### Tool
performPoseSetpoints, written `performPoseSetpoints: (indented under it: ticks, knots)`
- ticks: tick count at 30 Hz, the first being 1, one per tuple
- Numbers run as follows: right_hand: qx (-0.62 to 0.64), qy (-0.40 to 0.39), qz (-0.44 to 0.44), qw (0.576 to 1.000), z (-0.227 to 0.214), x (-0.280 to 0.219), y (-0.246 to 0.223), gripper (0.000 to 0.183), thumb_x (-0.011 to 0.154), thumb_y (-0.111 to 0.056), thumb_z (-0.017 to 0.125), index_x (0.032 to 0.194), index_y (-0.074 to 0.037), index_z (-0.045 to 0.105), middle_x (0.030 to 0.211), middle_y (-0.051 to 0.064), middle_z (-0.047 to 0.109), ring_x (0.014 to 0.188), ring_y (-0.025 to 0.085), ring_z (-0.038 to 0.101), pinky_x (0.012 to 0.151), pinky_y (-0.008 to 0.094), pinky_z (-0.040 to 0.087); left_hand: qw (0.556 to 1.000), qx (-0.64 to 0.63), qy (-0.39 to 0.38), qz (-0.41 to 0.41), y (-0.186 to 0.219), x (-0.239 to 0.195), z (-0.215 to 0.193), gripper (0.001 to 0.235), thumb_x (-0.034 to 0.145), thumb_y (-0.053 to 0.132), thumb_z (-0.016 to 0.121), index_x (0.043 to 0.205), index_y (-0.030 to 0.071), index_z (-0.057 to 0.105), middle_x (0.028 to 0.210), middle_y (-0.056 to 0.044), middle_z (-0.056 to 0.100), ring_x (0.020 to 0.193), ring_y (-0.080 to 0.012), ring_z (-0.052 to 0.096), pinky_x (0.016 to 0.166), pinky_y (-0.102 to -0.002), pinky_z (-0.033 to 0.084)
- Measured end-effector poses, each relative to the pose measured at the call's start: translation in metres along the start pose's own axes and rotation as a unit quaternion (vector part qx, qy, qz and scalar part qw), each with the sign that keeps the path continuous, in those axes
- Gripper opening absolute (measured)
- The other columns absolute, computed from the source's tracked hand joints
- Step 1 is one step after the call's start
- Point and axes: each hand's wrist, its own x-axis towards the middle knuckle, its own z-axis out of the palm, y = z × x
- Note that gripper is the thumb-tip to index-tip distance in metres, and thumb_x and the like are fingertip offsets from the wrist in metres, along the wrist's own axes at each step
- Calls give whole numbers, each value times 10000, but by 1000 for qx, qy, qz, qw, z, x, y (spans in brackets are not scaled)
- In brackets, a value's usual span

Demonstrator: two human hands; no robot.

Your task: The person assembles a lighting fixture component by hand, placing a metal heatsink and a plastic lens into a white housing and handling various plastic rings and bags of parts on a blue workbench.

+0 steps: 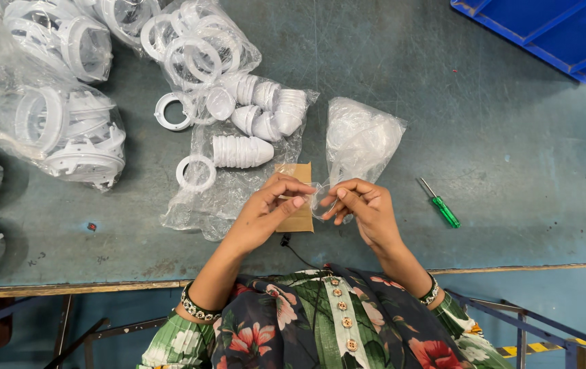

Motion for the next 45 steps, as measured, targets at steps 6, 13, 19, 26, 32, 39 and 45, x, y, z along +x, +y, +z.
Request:
performPoseSetpoints:
  ticks: [6, 13, 19, 26, 32, 39, 45]
  knots:
    - [-4, -3, 1, 1000, 2, 1, -3, 205, 1036, -120, 598, 1071, 57, 696, 964, 201, 764, 756, 249, 772, 593, 282, 585, 989, -54, 134, -16, -13, -3, -6, 158, 993, 119, 699, 1106, 11, 680, 1044, -40, 655, 963, -113, 601, 860, -274, 480]
    - [-22, -7, 8, 1000, 6, 3, -7, 200, 1030, -120, 597, 1087, 46, 692, 997, 201, 767, 794, 243, 778, 605, 282, 585, 976, -119, 183, 14, -7, -1, -18, 160, 994, 69, 681, 1125, -16, 649, 1032, -55, 684, 973, -111, 656, 880, -290, 558]
    - [-20, -2, -1, 1000, 7, 3, -6, 206, 1028, -123, 598, 1099, 46, 693, 999, 201, 770, 796, 244, 779, 612, 283, 585, 981, -107, 161, 13, -7, -3, -14, 181, 1006, 96, 648, 1159, 0, 640, 1122, -69, 662, 1005, -126, 659, 875, -301, 576]
    - [-34, 5, -1, 999, 6, 2, -5, 207, 1021, -123, 606, 1088, 48, 701, 980, 198, 774, 786, 242, 779, 611, 284, 586, 988, 101, 117, 2, 15, -6, -3, 305, 1026, 201, 604, 1306, 91, 656, 1406, -108, 529, 1231, -186, 596, 952, -320, 536]
    - [-40, 9, -1, 999, 7, 2, -5, 207, 1020, -125, 606, 1082, 47, 704, 975, 195, 777, 782, 239, 781, 606, 284, 583, 981, 150, 108, 62, 34, -4, 2, 368, 1026, 301, 631, 1308, 66, 651, 1571, -150, 406, 1420, -261, 480, 1102, -392, 459]
    - [-15, 11, 13, 1000, 8, 1, -9, 220, 1021, -140, 610, 1086, 49, 702, 975, 186, 776, 779, 228, 772, 618, 283, 582, 990, 122, 64, -3, 34, 4, 8, 424, 969, 267, 664, 1315, 30, 599, 1353, -125, 635, 1257, -198, 602, 991, -355, 499]
    - [-18, 7, 7, 1000, -2, 1, -13, 265, 1037, -168, 606, 1125, 65, 697, 981, 196, 775, 798, 242, 782, 615, 283, 576, 995, -45, 21, -91, -2, 16, 9, 278, 1037, 206, 636, 1193, -21, 671, 957, -83, 712, 869, -139, 679, 751, -288, 564]
